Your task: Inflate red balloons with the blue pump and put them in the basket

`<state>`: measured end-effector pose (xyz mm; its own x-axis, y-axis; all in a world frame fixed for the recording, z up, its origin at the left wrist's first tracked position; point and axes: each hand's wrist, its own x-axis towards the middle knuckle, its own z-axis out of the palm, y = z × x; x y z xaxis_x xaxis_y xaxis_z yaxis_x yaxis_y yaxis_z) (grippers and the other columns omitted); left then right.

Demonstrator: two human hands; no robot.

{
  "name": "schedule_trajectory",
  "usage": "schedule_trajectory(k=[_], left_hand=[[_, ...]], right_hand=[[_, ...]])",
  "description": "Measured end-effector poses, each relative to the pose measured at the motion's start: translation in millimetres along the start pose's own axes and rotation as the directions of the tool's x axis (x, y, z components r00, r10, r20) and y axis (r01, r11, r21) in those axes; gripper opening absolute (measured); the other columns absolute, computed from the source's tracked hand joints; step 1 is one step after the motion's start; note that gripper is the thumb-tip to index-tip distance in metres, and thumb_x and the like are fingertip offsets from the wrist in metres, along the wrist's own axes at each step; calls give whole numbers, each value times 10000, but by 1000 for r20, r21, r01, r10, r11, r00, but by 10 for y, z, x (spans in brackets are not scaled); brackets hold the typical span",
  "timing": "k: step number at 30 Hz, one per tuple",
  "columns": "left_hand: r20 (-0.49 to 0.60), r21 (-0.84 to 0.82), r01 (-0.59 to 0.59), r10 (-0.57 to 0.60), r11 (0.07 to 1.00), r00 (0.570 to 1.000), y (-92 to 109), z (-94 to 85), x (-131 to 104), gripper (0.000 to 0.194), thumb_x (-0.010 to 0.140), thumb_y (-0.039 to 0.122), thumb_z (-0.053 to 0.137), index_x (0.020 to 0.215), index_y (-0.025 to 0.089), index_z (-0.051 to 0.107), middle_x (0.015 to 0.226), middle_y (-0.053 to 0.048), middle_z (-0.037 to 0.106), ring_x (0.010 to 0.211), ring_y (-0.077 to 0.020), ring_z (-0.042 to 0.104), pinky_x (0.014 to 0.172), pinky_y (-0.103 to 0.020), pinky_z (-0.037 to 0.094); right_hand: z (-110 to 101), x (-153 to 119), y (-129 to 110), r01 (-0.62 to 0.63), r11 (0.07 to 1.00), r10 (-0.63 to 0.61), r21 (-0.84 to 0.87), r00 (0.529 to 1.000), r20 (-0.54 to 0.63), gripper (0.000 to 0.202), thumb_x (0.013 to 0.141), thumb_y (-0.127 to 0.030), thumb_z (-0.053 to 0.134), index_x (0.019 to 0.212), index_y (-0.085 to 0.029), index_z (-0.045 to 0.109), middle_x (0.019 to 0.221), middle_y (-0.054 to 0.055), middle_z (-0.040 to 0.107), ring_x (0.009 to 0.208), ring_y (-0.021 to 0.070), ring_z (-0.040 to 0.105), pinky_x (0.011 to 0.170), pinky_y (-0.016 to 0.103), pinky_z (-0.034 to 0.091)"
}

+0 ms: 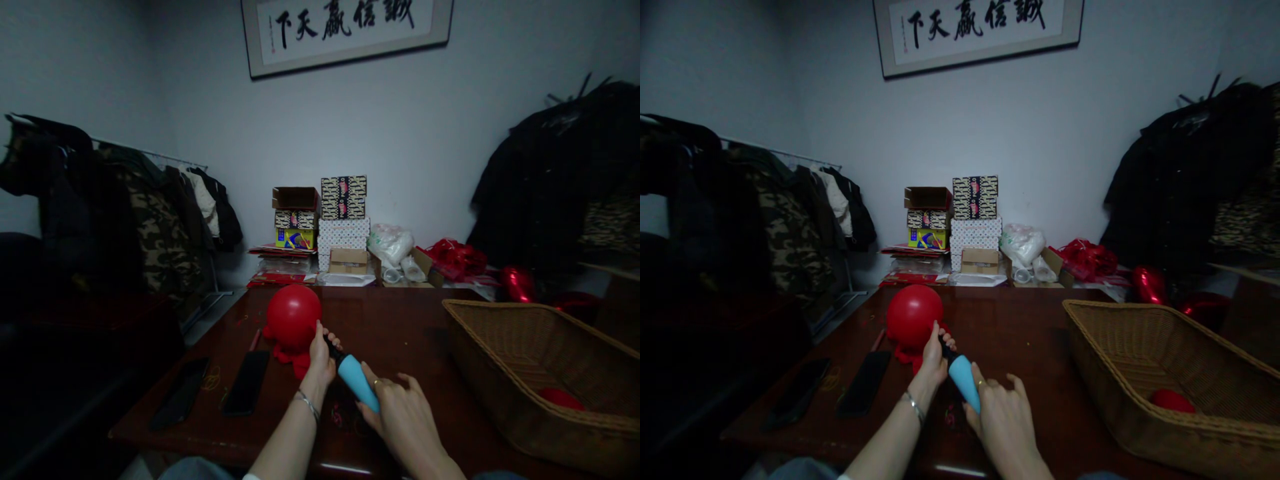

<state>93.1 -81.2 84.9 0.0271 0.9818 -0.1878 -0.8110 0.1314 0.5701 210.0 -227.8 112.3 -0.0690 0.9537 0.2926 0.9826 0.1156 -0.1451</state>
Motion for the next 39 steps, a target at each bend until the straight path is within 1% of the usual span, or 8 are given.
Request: schedule_trajectory(k=[6,11,17,20,25,29,33,39], left_hand=[[54,-23,46,-45,999,998,84,-8,-19,306,802,385,613,681,185,415,531,36,429,436,-90,428,444,-207,382],[74,-105,76,-68,992,995,123,10,-38,303,820,435,570,712,176,454,563,8,479,475,-110,478,481,-228,425],[0,-26,-28,28,999,1000,77,38,25,240,879,309,506,698,174,428,524,45,400,389,-58,366,373,-165,304],[-27,-9,-46,46,999,999,121,47,84,242,896,291,475,692,173,417,522,54,370,374,-46,331,344,-152,251],[-51,-52,-57,55,997,997,313,-11,166,263,908,317,453,690,177,409,522,57,352,372,-40,322,330,-139,242],[-24,-92,-39,37,995,999,420,-42,146,317,867,416,513,682,183,405,521,59,338,371,-39,314,326,-137,249],[-31,-106,-30,27,994,999,412,-17,102,360,874,482,453,677,186,401,515,51,342,370,-49,318,323,-149,251],[1,-83,-36,36,996,999,343,-31,100,270,907,375,446,725,175,432,540,43,377,394,-52,352,351,-145,278]], right_hand=[[32,86,-43,4,1000,-4,-9,1000,-5,510,810,-317,545,1304,-207,482,877,74,708,804,205,652,898,378,320],[10,89,-73,-19,1000,18,-21,999,-30,455,819,-325,532,1255,-194,532,841,75,709,779,206,649,880,373,327],[-39,77,-140,-8,999,6,-45,1000,-31,524,815,-324,543,1318,-197,467,883,78,705,786,198,645,895,375,314],[-26,20,-142,5,999,-7,-52,999,-44,539,818,-315,542,1335,-196,446,915,84,702,780,198,645,904,390,308],[3,-199,-37,34,999,-36,-24,997,-68,542,802,-296,557,1330,-242,450,918,52,706,774,196,652,912,400,304],[12,-375,66,48,999,-49,-14,995,-82,515,783,-284,571,1292,-264,494,928,28,707,752,191,658,917,392,312],[-20,-427,95,39,999,-39,-13,997,-60,482,783,-276,565,1263,-268,524,946,34,708,771,196,657,919,398,313],[-117,-352,24,2,1000,-2,-16,1000,-26,488,790,-286,559,1276,-255,515,919,48,712,807,209,657,920,402,309]])
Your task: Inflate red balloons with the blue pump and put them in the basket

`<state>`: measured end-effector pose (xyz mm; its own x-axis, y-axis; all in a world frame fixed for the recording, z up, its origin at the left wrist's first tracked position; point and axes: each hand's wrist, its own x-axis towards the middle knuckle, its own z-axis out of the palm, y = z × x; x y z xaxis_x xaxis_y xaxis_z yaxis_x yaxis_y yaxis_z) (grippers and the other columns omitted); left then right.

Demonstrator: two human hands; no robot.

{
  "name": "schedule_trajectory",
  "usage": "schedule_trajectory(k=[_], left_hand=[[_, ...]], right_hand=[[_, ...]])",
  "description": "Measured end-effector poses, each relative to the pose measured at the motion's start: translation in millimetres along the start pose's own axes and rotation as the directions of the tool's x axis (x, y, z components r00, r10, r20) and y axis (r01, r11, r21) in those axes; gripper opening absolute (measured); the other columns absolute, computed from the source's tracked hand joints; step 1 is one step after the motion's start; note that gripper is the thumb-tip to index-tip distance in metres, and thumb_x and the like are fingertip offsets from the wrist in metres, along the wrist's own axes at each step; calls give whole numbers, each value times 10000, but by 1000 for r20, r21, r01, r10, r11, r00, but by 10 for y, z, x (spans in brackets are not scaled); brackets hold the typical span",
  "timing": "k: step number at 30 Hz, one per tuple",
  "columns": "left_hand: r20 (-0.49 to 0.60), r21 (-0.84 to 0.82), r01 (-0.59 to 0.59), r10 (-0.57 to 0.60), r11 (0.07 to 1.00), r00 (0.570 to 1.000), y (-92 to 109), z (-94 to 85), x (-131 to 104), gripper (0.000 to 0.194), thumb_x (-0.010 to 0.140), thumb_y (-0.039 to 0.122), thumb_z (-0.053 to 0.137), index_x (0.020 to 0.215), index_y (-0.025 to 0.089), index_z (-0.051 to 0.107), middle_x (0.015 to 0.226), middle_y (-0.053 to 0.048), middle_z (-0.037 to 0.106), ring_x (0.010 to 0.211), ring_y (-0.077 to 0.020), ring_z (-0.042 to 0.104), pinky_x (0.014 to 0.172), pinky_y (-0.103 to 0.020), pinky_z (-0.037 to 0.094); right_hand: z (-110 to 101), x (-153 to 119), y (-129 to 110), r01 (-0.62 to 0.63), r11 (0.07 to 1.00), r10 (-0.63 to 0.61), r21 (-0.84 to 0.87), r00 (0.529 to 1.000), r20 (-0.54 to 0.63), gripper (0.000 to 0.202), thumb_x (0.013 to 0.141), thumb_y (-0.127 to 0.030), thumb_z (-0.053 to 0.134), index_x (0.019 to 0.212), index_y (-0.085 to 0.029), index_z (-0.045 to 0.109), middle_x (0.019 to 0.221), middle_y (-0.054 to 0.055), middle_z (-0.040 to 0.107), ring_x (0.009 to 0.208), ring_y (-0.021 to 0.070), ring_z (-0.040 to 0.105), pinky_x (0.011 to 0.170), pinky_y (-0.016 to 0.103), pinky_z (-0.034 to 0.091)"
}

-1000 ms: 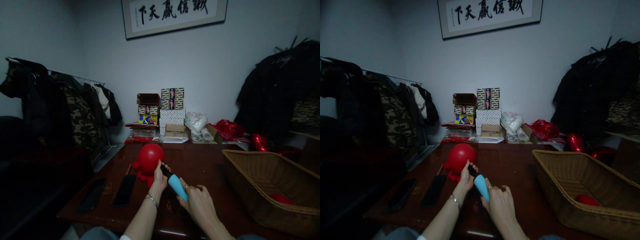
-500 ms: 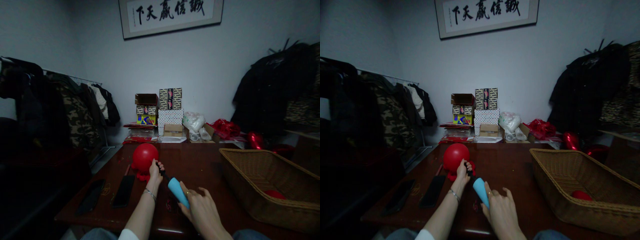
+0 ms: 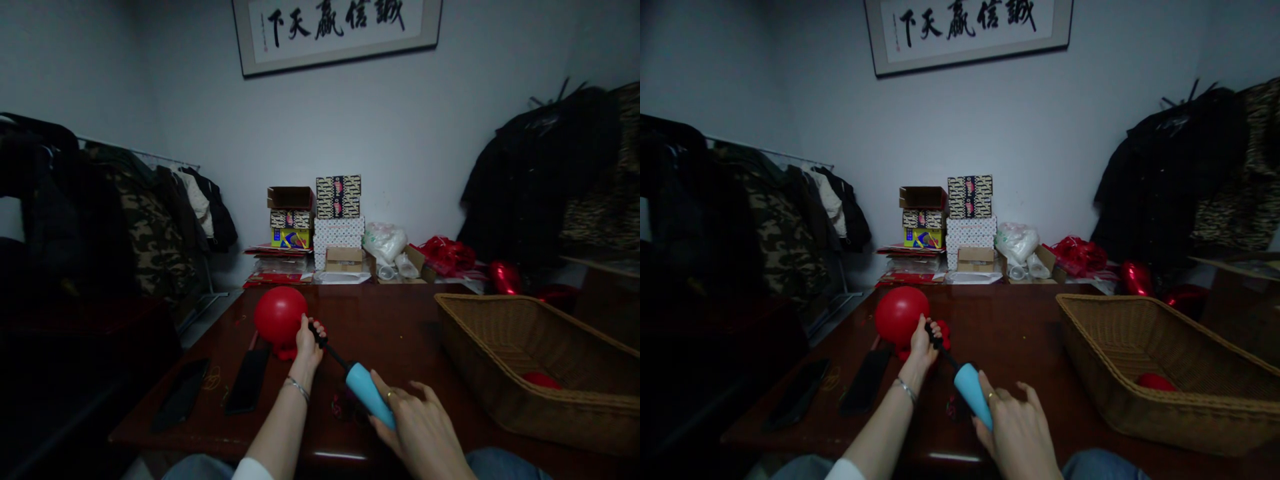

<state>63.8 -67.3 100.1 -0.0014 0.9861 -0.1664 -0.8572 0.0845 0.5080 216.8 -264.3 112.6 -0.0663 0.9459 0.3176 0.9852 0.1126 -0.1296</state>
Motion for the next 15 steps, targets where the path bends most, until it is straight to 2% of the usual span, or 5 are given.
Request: schedule_trajectory(k=[5,11,15], left_hand=[[56,4,13,-14,1000,998,-104,18,-90,284,870,414,509,737,171,445,556,47,378,402,-47,345,363,-149,284],[27,79,28,-30,996,999,-227,84,-202,356,813,495,558,704,178,436,518,51,377,396,-61,345,370,-173,296],[11,114,48,-49,992,999,-223,77,-198,328,838,458,530,690,186,422,503,51,384,388,-68,353,378,-184,302]], right_hand=[[1,136,-78,6,1000,-6,-20,1000,-12,498,806,-304,546,1296,-234,492,898,64,711,828,209,652,908,394,304],[17,311,-180,0,999,0,-38,1000,-12,549,805,-325,558,1331,-208,449,879,70,706,763,194,651,899,378,301],[45,332,-220,-19,999,17,-47,999,-31,550,806,-332,562,1331,-214,448,872,62,702,726,181,648,904,366,291]])
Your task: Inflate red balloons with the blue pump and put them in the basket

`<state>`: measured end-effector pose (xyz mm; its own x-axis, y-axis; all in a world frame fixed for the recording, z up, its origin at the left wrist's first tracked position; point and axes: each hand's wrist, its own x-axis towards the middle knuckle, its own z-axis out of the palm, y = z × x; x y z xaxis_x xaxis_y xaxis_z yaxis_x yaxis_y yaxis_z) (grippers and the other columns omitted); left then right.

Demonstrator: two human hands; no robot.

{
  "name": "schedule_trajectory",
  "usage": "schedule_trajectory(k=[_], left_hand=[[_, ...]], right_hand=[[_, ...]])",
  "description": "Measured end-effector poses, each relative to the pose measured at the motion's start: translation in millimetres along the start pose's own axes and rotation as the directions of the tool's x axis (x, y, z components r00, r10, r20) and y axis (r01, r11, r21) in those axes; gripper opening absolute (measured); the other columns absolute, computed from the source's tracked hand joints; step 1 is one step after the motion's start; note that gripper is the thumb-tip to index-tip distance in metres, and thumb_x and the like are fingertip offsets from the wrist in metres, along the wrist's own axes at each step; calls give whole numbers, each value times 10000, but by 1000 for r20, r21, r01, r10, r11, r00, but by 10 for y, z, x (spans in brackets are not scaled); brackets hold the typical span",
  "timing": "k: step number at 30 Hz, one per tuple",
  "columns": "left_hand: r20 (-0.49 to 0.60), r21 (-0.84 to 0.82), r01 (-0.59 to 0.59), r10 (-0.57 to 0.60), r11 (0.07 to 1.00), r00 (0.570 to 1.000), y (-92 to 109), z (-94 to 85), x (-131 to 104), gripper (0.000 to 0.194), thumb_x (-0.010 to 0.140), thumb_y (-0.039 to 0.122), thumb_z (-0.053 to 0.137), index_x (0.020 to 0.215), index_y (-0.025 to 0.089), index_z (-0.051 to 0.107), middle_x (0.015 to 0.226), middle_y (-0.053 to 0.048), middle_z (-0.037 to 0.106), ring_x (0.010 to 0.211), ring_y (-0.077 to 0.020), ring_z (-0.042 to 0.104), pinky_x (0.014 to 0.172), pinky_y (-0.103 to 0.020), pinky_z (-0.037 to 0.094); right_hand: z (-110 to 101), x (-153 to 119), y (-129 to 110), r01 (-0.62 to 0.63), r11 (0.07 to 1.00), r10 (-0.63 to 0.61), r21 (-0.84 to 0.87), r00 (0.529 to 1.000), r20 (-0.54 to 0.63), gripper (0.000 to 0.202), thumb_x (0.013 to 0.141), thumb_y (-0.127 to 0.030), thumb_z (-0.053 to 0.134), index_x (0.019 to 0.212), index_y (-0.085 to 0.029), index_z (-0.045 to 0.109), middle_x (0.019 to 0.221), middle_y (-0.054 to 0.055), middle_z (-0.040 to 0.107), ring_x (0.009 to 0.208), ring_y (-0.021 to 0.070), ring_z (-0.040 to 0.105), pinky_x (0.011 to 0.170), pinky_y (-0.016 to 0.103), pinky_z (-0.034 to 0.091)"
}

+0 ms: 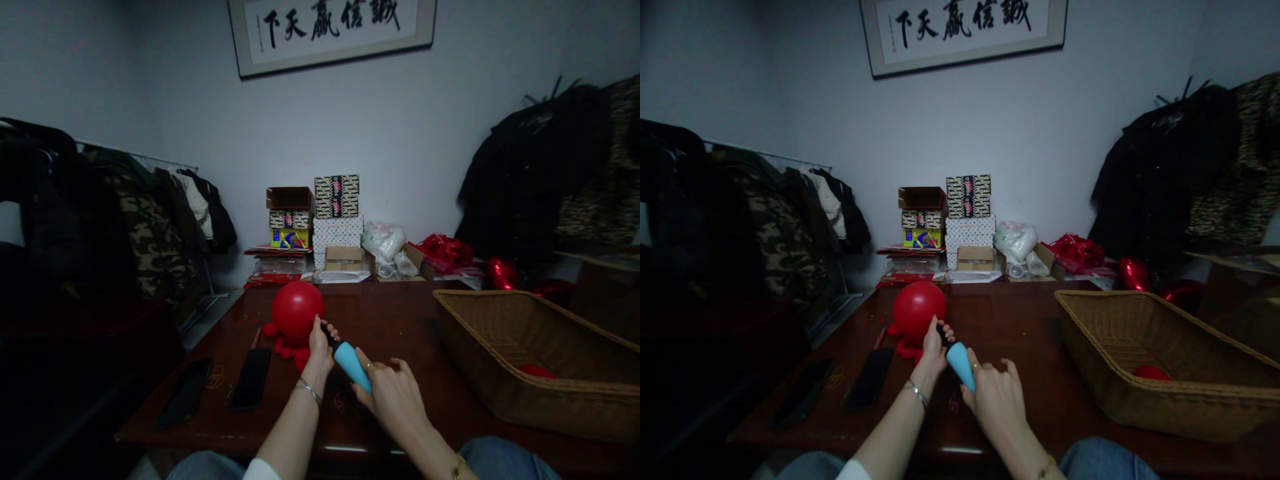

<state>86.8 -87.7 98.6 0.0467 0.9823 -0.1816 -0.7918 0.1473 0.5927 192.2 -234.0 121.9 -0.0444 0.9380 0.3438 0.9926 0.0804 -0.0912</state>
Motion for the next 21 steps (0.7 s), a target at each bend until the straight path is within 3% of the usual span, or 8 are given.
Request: schedule_trajectory(k=[12,21], left_hand=[[-70,17,12,-11,1000,997,49,-22,4,313,849,442,501,682,198,397,488,67,351,354,-64,329,359,-180,257],[-10,-40,-5,5,999,1000,154,-105,62,325,863,439,487,679,196,374,508,70,343,363,-53,327,366,-166,254]], right_hand=[[70,-272,26,-2,1000,1,-14,1000,-26,501,825,-299,539,1318,-258,457,925,54,699,774,184,648,911,388,289],[26,-516,154,12,999,-11,53,1000,-24,521,801,-258,560,1312,-274,462,969,42,695,801,193,647,926,421,273]])
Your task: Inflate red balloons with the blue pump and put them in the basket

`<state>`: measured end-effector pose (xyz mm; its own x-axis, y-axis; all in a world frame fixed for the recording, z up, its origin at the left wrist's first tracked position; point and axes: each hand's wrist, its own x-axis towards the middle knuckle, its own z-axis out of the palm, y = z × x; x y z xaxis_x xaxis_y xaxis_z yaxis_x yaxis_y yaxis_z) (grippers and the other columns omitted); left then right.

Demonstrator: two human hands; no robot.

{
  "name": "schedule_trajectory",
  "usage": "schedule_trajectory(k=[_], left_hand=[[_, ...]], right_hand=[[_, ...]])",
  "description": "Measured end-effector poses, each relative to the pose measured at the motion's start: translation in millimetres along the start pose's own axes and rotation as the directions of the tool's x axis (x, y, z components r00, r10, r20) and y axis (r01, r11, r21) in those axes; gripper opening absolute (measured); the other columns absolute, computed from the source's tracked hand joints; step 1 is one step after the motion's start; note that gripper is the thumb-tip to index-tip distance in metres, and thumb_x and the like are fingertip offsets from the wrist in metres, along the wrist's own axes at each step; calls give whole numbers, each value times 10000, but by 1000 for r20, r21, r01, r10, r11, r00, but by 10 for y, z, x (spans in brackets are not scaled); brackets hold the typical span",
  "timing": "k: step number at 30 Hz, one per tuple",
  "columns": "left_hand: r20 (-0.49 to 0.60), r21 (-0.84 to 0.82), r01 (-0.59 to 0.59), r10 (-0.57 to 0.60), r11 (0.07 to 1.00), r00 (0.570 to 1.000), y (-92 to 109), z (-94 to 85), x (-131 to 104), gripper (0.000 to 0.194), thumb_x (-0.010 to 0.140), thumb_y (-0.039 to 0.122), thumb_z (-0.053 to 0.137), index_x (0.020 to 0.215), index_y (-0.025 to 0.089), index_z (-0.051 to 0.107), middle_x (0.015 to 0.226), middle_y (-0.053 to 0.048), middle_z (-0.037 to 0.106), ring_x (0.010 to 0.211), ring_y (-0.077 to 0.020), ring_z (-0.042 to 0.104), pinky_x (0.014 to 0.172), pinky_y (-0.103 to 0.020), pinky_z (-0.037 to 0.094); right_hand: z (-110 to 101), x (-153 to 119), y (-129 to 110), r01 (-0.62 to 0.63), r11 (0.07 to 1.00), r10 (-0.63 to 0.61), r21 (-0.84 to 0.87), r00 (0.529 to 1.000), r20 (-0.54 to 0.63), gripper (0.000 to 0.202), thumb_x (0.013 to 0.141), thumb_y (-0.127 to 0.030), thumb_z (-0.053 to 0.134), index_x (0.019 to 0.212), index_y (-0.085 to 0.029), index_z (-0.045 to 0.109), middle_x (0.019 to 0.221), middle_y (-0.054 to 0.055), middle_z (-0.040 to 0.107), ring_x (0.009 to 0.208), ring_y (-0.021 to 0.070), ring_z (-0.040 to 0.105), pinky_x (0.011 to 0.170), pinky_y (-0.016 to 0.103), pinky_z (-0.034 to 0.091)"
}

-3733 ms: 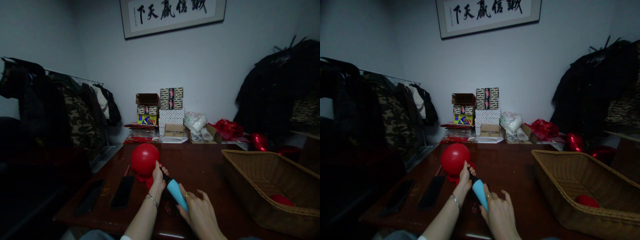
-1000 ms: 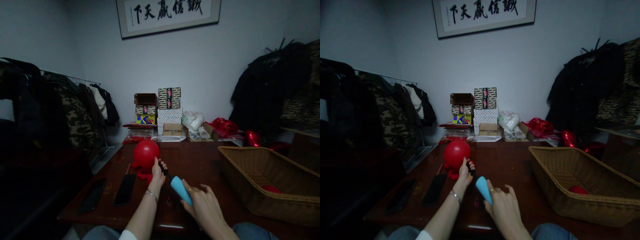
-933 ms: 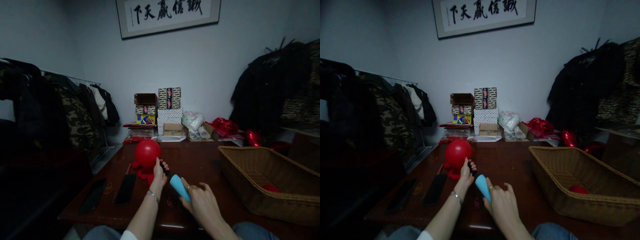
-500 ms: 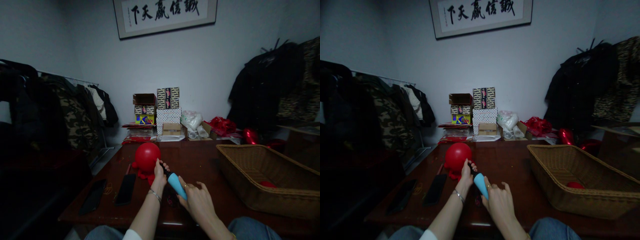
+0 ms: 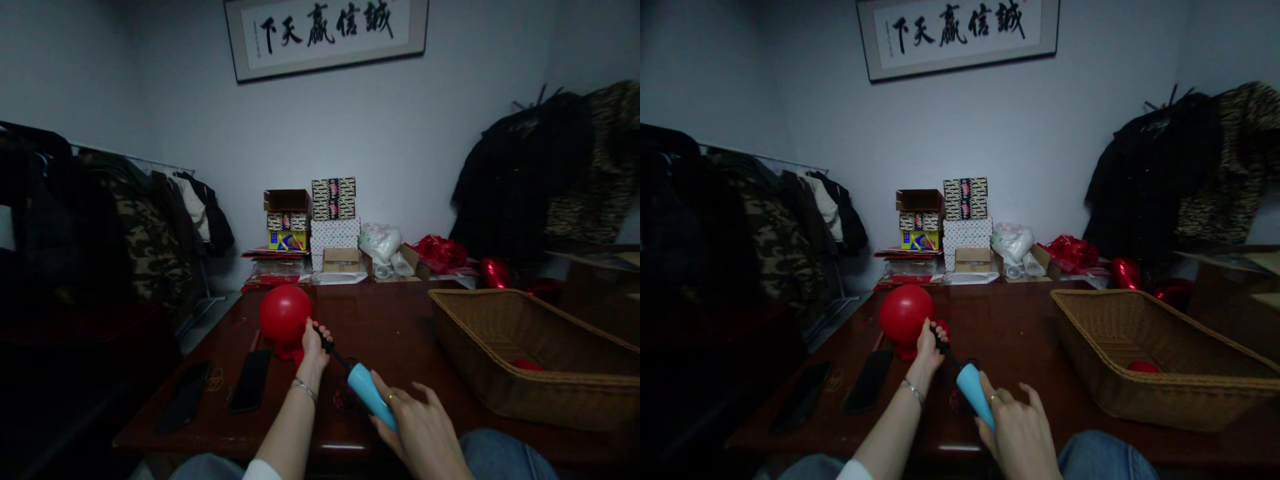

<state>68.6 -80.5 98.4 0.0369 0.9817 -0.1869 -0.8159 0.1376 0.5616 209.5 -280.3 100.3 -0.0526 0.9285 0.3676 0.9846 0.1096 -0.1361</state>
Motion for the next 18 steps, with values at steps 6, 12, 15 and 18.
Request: schedule_trajectory(k=[6,12,15,18], left_hand=[[7,18,-37,37,999,999,-34,32,-55,341,860,460,492,676,194,384,504,61,370,377,-59,357,374,-169,273],[4,65,-31,31,997,1000,-96,76,-155,391,806,529,545,670,197,392,483,56,400,388,-74,388,393,-185,314],[7,88,-31,31,996,1000,-127,77,-161,410,762,546,593,672,195,401,483,51,420,400,-80,409,407,-194,338],[15,107,-53,52,993,999,-133,57,-130,399,756,516,621,668,191,407,484,46,434,411,-84,427,425,-202,362]], right_hand=[[-71,94,-32,-18,1000,18,-15,1000,18,526,797,-286,566,1313,-269,467,945,45,701,806,199,648,935,418,270],[-83,264,-124,-18,999,19,-42,999,38,529,815,-333,551,1326,-235,457,914,68,704,811,204,649,926,401,277],[-85,370,-176,-12,998,14,-62,999,37,543,812,-343,557,1332,-226,451,893,74,704,782,201,649,917,391,283],[-67,452,-217,-17,998,19,-65,999,32,569,799,-349,574,1339,-235,441,878,70,703,762,197,649,916,383,284]])
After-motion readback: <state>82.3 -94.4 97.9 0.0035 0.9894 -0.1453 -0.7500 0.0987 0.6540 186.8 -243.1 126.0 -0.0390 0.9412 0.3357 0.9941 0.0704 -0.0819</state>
